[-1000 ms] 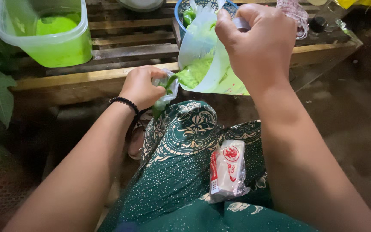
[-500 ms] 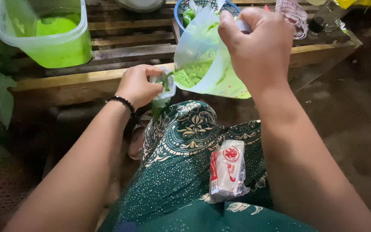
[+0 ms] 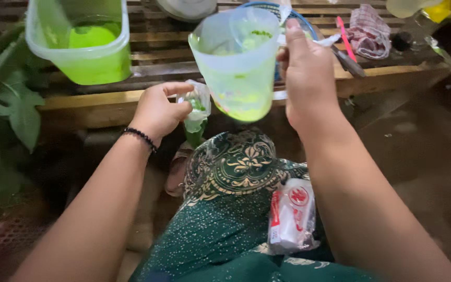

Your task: The person pours a green blended mixture from a pitcher into small plastic bags, ties each bag, and places it into a blue basket. The person repeats this process multiple times.

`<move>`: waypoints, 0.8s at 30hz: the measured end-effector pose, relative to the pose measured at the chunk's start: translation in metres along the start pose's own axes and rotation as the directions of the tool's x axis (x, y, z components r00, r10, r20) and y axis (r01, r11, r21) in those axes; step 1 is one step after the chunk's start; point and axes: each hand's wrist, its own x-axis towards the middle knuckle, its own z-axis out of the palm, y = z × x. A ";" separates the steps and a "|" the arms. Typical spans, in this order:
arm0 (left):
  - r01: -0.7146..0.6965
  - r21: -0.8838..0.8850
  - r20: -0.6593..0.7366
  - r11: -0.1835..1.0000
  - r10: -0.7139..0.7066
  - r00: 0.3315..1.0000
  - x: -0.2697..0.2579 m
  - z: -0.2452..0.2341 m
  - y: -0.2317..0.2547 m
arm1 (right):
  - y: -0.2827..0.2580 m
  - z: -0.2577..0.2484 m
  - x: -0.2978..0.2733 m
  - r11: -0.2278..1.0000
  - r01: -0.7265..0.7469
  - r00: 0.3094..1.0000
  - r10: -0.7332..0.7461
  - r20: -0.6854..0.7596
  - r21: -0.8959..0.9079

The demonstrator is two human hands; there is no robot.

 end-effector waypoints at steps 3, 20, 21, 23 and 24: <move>0.011 0.022 -0.025 1.000 -0.010 1.000 -0.010 -0.017 -0.009 | 0.022 0.022 0.012 0.992 0.021 0.992 -0.036 0.124 0.122; -0.006 -0.017 -0.088 1.000 0.005 0.996 -0.067 -0.054 0.029 | 0.050 0.076 -0.003 0.985 -0.157 0.987 0.159 0.028 -0.065; 0.015 -0.062 -0.066 0.998 -0.019 0.998 -0.069 -0.051 0.034 | 0.047 0.073 -0.009 0.978 -0.164 0.986 0.162 -0.030 -0.127; 0.023 -0.141 -0.008 0.990 -0.024 1.000 -0.073 -0.044 0.045 | 0.040 0.067 -0.023 0.974 -0.116 0.986 0.090 -0.137 -0.195; 0.010 -0.178 0.028 0.984 -0.005 1.000 -0.074 -0.039 0.050 | 0.037 0.063 -0.031 0.968 -0.095 0.980 0.051 -0.190 -0.233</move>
